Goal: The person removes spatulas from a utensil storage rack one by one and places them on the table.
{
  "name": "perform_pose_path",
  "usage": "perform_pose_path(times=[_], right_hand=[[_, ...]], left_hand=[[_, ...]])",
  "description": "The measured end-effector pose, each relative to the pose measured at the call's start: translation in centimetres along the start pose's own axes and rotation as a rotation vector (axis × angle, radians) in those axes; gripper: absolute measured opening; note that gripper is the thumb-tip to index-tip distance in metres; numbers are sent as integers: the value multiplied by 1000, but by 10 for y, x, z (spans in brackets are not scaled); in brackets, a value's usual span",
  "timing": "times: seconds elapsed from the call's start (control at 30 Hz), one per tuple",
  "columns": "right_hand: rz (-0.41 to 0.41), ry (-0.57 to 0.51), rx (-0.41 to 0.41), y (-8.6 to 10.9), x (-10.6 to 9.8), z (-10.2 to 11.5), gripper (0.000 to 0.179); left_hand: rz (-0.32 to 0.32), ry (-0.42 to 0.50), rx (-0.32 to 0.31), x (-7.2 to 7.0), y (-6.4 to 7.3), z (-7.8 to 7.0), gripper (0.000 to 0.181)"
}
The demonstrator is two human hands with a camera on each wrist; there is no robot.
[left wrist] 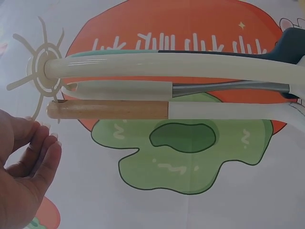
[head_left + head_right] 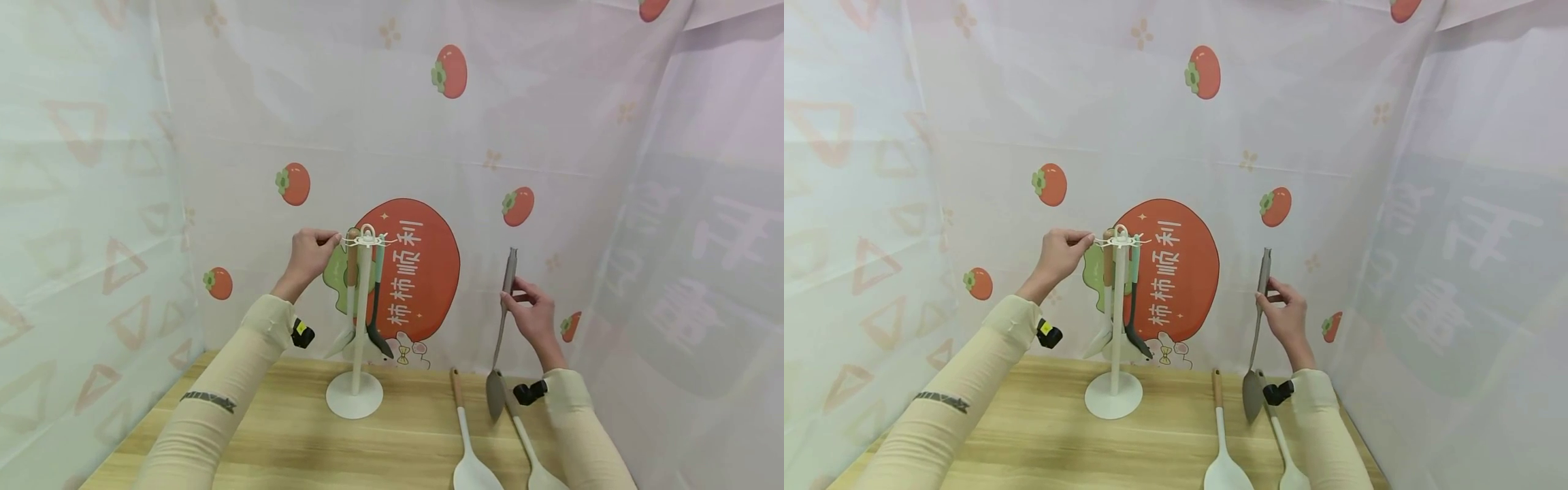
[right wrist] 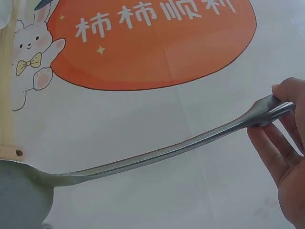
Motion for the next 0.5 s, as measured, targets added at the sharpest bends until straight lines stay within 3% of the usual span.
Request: perform_pose_path(times=[0.5], right_hand=[[-22,120,25,3,-28,8,41]], left_hand=[[1,19,-1,2,-2,4,27]])
Point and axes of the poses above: each hand's wrist, its own y-axis away from the middle knuckle, its own x-axis out of the palm, z = x × y, the point moved 4 cm from there along -y, towards the middle knuckle, and after that the axes turned 6 degrees about -y, right-handed, at the moved point
